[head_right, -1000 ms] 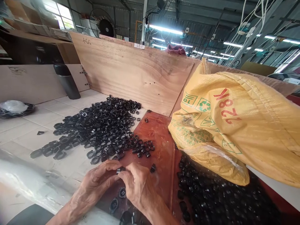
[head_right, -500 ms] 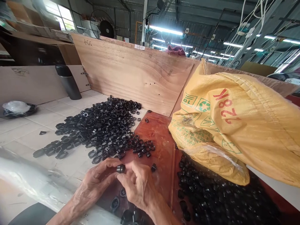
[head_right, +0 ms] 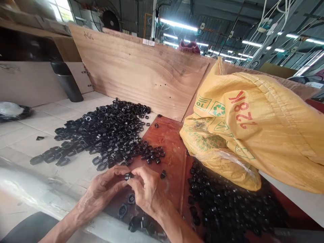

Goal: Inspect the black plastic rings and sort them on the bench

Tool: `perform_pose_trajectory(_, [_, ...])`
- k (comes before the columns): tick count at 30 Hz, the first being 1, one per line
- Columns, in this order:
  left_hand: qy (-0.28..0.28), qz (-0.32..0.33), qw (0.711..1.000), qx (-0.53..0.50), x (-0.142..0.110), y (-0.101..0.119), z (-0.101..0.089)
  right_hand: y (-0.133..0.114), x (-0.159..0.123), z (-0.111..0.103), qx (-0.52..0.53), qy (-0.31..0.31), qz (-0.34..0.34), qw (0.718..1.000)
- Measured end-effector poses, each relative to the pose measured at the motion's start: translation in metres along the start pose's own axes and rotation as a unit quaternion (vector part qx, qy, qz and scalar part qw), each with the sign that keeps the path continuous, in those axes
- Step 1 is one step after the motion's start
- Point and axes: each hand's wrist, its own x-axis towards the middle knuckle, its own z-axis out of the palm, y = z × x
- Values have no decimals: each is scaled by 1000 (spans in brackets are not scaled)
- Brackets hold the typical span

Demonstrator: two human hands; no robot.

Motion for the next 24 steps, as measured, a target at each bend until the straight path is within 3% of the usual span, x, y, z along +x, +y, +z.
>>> perform_pose_trajectory(4, [-30,101,992,74,-3,-4,6,-4,2,1,60,12,143,988])
perform_pose_trajectory(6, [-43,140,984,97,-4,-4,7,-5,3,1,67,28,180,981])
perform_pose_trajectory(9, [-30,109,990,83,-2,0,6,-6,2,1,79,19,169,982])
perform_pose_trajectory(12, [-23,54,997,44,0,5,2,-7,0,2,28,4,122,992])
perform_pose_trajectory(14, [-37,59,997,34,-1,7,0,-7,2,-1,-15,-12,104,994])
perform_pose_trajectory(18, [-86,72,991,66,-2,11,-2,-9,3,-33,-48,-19,123,991])
perform_pose_trajectory(21, [-125,42,986,105,-4,12,-4,-14,-23,-66,-62,20,135,989])
perform_pose_trajectory(24, [-127,71,979,140,-9,8,-1,-10,-76,-76,-155,33,121,980])
